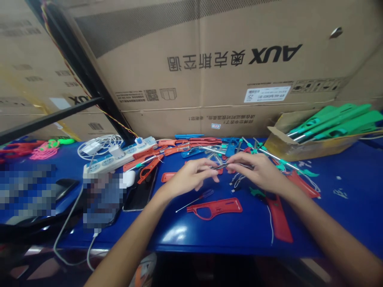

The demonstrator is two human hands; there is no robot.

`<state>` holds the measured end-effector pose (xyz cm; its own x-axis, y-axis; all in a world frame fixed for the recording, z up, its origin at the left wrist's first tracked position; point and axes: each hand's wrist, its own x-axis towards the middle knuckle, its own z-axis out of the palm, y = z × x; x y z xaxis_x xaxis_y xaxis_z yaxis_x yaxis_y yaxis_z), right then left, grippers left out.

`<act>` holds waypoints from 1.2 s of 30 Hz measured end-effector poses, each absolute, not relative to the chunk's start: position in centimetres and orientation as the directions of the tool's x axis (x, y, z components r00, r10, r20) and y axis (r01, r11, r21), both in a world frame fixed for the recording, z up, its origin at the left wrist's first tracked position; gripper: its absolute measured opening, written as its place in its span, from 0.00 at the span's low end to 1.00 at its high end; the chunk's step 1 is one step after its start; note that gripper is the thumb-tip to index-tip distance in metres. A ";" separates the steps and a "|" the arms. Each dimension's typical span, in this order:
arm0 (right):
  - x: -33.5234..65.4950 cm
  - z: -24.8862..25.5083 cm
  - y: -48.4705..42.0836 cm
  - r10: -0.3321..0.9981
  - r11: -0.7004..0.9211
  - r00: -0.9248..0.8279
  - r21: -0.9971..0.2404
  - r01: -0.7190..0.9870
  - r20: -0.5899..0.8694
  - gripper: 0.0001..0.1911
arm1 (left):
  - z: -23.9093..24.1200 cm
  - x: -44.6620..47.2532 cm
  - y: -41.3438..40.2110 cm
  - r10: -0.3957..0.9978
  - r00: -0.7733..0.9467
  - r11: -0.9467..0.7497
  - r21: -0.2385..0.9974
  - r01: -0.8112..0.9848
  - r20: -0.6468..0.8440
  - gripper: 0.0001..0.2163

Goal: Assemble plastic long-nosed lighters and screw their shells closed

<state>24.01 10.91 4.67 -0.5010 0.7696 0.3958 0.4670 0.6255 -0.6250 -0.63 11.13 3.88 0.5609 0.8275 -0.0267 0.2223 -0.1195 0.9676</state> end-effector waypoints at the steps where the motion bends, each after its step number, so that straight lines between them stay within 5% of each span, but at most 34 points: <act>1: 24.1 4.7 10.9 0.770 0.626 -0.503 -0.620 0.473 0.393 0.11 | 3.9 -0.6 11.1 0.834 0.550 -0.110 0.967 0.232 -0.037 0.16; 11: 23.4 4.8 10.6 0.882 0.371 -0.422 -0.861 0.348 0.209 0.12 | 4.1 -0.6 11.4 0.867 0.498 -0.102 0.982 0.158 0.010 0.12; 27: 22.6 4.3 10.6 0.920 0.142 -0.390 -0.955 0.261 0.030 0.17 | 4.2 -0.9 11.6 0.863 0.504 -0.116 0.962 0.249 -0.027 0.18; 36: 22.9 4.0 11.0 0.912 0.328 -0.350 -0.890 0.315 0.213 0.14 | 4.1 -1.0 11.8 0.878 0.470 -0.052 0.961 0.273 -0.086 0.14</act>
<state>22.93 11.04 3.97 -0.3500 0.9123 0.2125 0.3152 0.3284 -0.8904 -1.05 11.77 4.10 0.4703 0.8783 -0.0860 0.2729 -0.0520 0.9606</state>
